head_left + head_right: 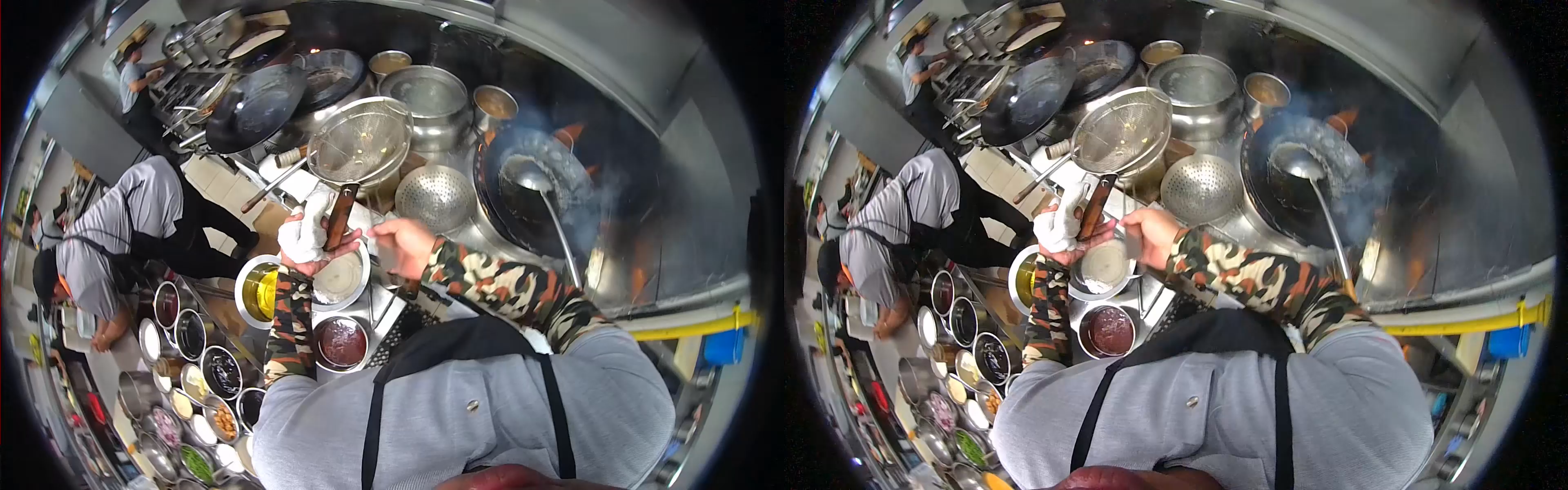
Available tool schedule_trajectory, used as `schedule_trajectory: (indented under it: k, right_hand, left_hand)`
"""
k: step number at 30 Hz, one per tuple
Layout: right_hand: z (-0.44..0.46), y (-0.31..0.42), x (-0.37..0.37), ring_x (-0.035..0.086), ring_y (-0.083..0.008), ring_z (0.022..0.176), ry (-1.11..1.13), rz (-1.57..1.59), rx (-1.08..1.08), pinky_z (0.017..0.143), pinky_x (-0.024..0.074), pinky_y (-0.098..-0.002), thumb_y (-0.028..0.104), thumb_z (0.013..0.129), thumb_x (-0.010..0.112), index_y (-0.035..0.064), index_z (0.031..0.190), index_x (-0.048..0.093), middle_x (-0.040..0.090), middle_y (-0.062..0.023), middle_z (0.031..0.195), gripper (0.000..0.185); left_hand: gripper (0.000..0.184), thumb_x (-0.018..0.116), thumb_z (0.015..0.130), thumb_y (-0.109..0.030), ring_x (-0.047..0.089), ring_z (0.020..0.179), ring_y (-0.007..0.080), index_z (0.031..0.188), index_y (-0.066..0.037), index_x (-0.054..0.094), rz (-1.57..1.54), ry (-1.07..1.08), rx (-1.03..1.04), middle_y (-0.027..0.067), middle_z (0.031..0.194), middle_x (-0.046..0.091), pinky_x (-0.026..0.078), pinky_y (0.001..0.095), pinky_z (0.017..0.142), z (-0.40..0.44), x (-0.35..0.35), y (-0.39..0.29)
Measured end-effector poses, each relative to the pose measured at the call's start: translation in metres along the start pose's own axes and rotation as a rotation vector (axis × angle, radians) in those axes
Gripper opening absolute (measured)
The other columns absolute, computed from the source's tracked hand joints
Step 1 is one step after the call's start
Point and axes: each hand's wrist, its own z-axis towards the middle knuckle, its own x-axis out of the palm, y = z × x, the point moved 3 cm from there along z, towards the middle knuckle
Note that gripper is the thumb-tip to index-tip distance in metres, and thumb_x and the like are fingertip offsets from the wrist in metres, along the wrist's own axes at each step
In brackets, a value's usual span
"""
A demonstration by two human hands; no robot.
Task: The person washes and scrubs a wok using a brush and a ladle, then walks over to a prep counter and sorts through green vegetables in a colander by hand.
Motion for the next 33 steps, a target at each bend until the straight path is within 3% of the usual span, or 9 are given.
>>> schedule_trajectory:
  k: [8,16,17,18,19,21,25,31,33]
  right_hand:
    - [-0.028,0.054,-0.068,0.054,-0.0111,0.056,0.122,-0.188,-0.083,0.048,0.0439,-0.0222,0.021,0.097,0.049,0.0087,0.08,0.054,0.052,0.0014,0.063,0.021]
    - [-0.176,0.067,-0.191,0.04,-0.0065,0.052,-0.039,0.006,-0.411,0.042,0.034,-0.0241,0.01,0.096,0.052,-0.0009,0.116,0.054,0.052,-0.0012,0.074,0.023]
    - [-0.217,0.064,-0.205,0.041,-0.0068,0.049,-0.147,-0.065,-0.52,0.04,0.0347,-0.0244,0.01,0.093,0.055,0.0016,0.121,0.055,0.053,-0.0016,0.073,0.029]
    - [-0.283,0.051,-0.248,0.044,-0.0083,0.047,-0.502,-0.194,-0.738,0.04,0.0372,-0.0258,0.009,0.091,0.055,0.0024,0.124,0.054,0.055,-0.0027,0.072,0.034]
    - [-0.301,0.042,-0.277,0.049,-0.0087,0.047,-0.715,-0.316,-0.83,0.041,0.0401,-0.026,0.009,0.091,0.055,0.0031,0.125,0.055,0.058,-0.0035,0.073,0.035]
    - [-0.33,0.027,-0.325,0.066,-0.0367,0.067,-1.452,-1.127,-1.278,0.064,0.0522,-0.0446,0.004,0.084,0.051,0.0005,0.12,0.056,0.066,-0.0235,0.082,0.036]
    - [-0.347,-0.01,-0.403,0.064,-0.046,0.081,-1.821,-0.965,-0.522,0.072,0.0508,-0.0533,0.006,0.084,0.048,0.0037,0.117,0.058,0.065,-0.0284,0.083,0.034]
    - [-0.324,-0.05,-0.435,0.064,-0.0458,0.077,-1.755,-0.889,-0.649,0.07,0.0505,-0.0548,0.008,0.085,0.047,0.0022,0.121,0.056,0.065,-0.0276,0.078,0.037]
    - [-0.34,-0.064,-0.416,0.064,-0.0457,0.076,-1.753,-0.834,-0.703,0.07,0.0508,-0.0546,0.008,0.085,0.049,0.0024,0.123,0.056,0.064,-0.0281,0.077,0.039]
  left_hand:
    - [0.051,0.058,0.086,-0.034,0.052,0.09,0.0263,0.119,0.004,0.052,-0.113,-0.004,0.126,0.0199,0.111,0.052,0.046,0.0341,0.074,0.064,0.043,0.029]
    - [0.053,0.048,0.085,-0.03,0.06,0.099,0.0367,0.126,0.003,0.05,0.222,-0.117,0.16,0.0242,0.111,0.061,0.051,0.0464,0.083,0.059,0.105,0.011]
    - [0.055,0.049,0.084,-0.028,0.06,0.094,0.0341,0.129,0.004,0.047,0.193,-0.303,0.168,0.0233,0.109,0.06,0.052,0.0414,0.077,0.063,0.109,0.014]
    - [0.059,0.052,0.081,-0.025,0.059,0.085,0.0305,0.133,0.002,0.043,0.302,0.122,-0.029,0.0216,0.107,0.058,0.051,0.0376,0.07,0.074,0.128,0.028]
    - [0.063,0.054,0.079,-0.023,0.056,0.079,0.0272,0.136,-0.001,0.041,0.306,0.131,-0.037,0.0197,0.105,0.056,0.05,0.0362,0.064,0.081,0.131,0.033]
    - [0.067,0.054,0.078,-0.023,0.055,0.079,0.0261,0.139,-0.003,0.039,0.336,0.053,0.005,0.0196,0.107,0.055,0.05,0.0348,0.06,0.107,0.146,0.056]
    - [0.02,0.054,0.088,-0.017,0.062,0.081,0.0218,0.097,-0.001,0.061,0.924,0.155,0.024,0.0092,0.087,0.063,0.053,0.0342,0.07,0.218,0.095,0.043]
    - [0.03,0.058,0.082,-0.024,0.067,0.08,0.0291,0.094,0.002,0.067,2.206,0.505,0.604,0.0166,0.085,0.069,0.052,0.04,0.073,0.356,0.342,0.159]
    - [0.039,0.064,0.072,-0.029,0.067,0.09,0.0387,0.095,0.002,0.068,2.207,0.249,0.659,0.0239,0.09,0.069,0.052,0.0442,0.081,0.373,0.418,0.222]
